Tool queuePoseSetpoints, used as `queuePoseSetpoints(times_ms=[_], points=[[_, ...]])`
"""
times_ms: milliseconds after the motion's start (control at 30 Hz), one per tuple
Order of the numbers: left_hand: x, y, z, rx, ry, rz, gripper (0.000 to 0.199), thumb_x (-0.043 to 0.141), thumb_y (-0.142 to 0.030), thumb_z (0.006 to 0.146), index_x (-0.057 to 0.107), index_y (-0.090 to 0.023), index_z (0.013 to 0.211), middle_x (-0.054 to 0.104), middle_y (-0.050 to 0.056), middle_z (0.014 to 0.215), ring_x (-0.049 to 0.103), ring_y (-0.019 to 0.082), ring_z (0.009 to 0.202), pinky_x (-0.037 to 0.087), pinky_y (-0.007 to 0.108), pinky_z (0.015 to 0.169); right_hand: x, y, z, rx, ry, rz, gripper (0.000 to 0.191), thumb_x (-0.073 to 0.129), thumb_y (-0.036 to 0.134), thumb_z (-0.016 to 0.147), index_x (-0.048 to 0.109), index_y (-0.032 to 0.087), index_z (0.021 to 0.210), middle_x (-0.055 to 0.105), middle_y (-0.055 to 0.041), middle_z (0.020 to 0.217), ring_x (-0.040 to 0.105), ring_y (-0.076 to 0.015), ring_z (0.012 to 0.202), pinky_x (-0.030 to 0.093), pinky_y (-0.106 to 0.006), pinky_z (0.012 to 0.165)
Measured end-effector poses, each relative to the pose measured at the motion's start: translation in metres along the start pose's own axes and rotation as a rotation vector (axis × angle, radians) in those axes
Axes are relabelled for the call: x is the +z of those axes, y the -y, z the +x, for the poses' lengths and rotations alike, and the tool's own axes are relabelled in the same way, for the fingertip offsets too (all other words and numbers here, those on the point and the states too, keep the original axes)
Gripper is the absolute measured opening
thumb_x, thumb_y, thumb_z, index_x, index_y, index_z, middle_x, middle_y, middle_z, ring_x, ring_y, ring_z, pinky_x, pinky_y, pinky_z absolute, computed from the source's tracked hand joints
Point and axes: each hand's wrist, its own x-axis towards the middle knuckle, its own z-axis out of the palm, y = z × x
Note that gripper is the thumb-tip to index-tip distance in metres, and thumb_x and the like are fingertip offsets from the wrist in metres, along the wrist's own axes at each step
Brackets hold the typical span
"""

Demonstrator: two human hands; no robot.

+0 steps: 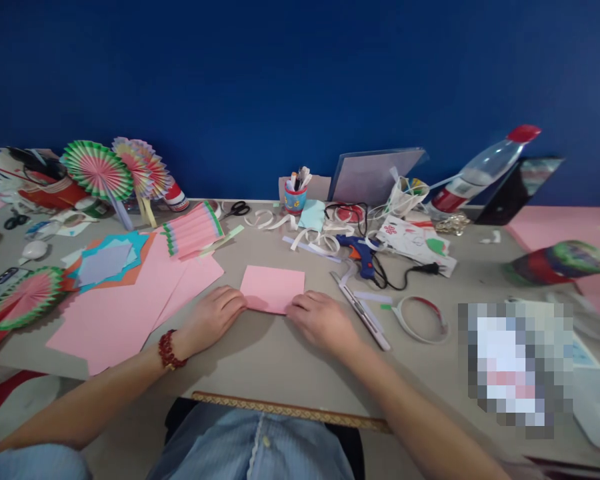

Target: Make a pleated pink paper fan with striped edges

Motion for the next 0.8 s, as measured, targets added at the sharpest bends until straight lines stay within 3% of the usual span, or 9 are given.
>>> queuePoseSetpoints(times_ms=[233,367,800], points=[[-0.01,0.002,0.007,-0.174,0.0,-0.302,0.016,0.049,-0.026,0.1,0.063,-0.019,0.098,0.067,0.006,0.098,0.061,0.019,0.09,0.05,0.034,0.082,0.001,-0.001,0.001,0.243,-0.059,0.195,0.016,0.054,0.024,0.097,0.069,0.019,0.096,0.074,-0.007,0.092,0.068,-0.0189,0.083,0.052,-0.03,0.076],[-0.011,0.01,0.012,-0.263,0.032,-0.436,0.017,0.052,-0.026,0.098,0.063,-0.018,0.089,0.063,0.004,0.092,0.06,0.017,0.083,0.049,0.03,0.076,0.002,-0.003,0.006,0.306,-0.05,0.279,0.015,0.056,0.022,0.096,0.07,0.019,0.092,0.073,-0.0068,0.091,0.067,-0.0193,0.085,0.052,-0.031,0.077],[-0.007,0.024,0.022,-0.24,0.088,-0.416,0.015,0.054,-0.026,0.097,0.063,-0.019,0.087,0.062,0.002,0.086,0.058,0.018,0.083,0.044,0.029,0.075,0.004,-0.005,0.012,0.386,-0.017,0.312,0.011,0.057,0.018,0.091,0.067,0.019,0.087,0.072,-0.0052,0.087,0.065,-0.0198,0.082,0.048,-0.031,0.075]])
